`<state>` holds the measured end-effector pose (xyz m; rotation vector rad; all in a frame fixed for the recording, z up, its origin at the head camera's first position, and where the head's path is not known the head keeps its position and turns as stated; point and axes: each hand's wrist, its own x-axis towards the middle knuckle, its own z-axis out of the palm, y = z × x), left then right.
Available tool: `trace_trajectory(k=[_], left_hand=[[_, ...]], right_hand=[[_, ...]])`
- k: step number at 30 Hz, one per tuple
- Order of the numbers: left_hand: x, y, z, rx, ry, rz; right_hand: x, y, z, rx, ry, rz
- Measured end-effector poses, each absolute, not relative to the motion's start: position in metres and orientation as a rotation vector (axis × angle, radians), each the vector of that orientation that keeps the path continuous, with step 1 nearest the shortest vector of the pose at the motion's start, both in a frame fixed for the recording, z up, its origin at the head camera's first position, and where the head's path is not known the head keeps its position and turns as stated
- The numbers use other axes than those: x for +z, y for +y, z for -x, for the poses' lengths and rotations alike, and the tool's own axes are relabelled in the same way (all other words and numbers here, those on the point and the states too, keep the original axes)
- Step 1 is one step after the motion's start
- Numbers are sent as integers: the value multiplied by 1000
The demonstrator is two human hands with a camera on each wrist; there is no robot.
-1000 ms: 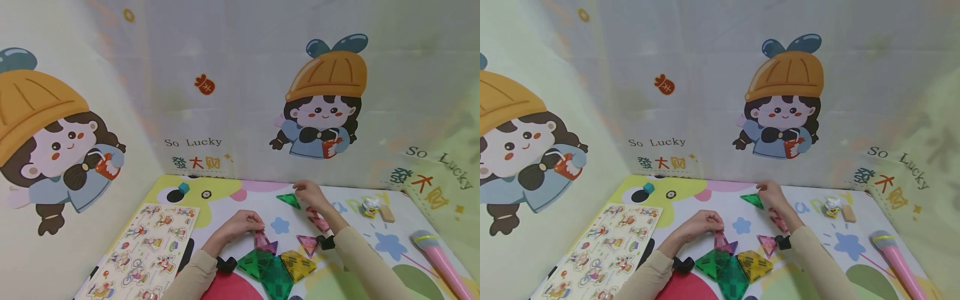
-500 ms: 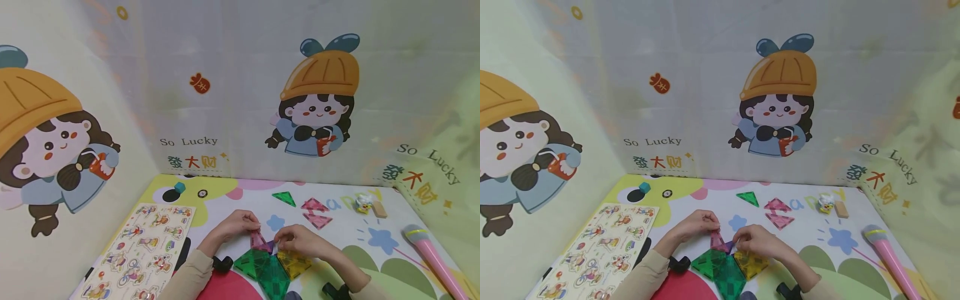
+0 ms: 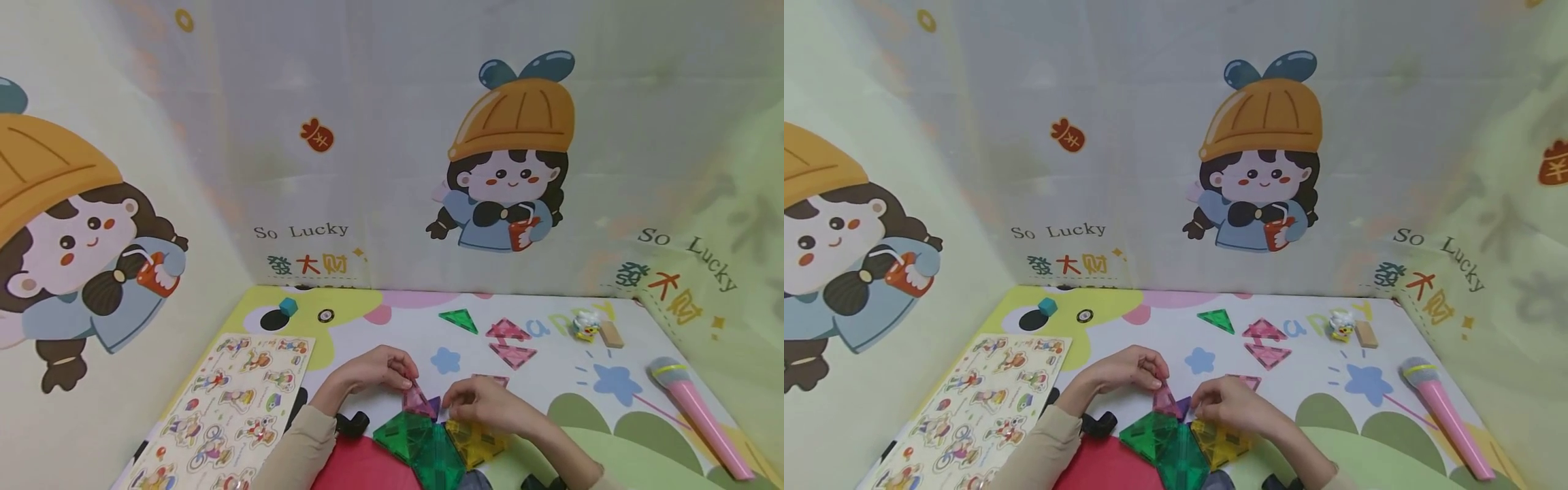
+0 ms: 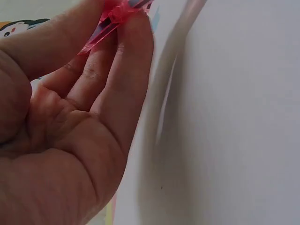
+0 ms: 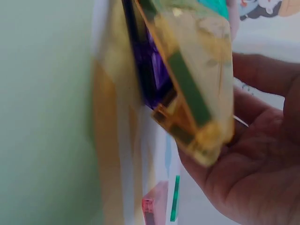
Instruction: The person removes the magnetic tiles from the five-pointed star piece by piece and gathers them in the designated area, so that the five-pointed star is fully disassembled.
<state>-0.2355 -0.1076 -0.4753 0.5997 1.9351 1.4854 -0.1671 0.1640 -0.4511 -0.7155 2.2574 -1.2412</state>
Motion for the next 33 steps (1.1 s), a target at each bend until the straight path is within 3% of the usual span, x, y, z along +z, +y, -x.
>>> trace_trajectory(k=[33], left_hand=[[-477,-107,237,1656,1934,-479]], right_hand=[[-452,142,160,-1385,2219,593]])
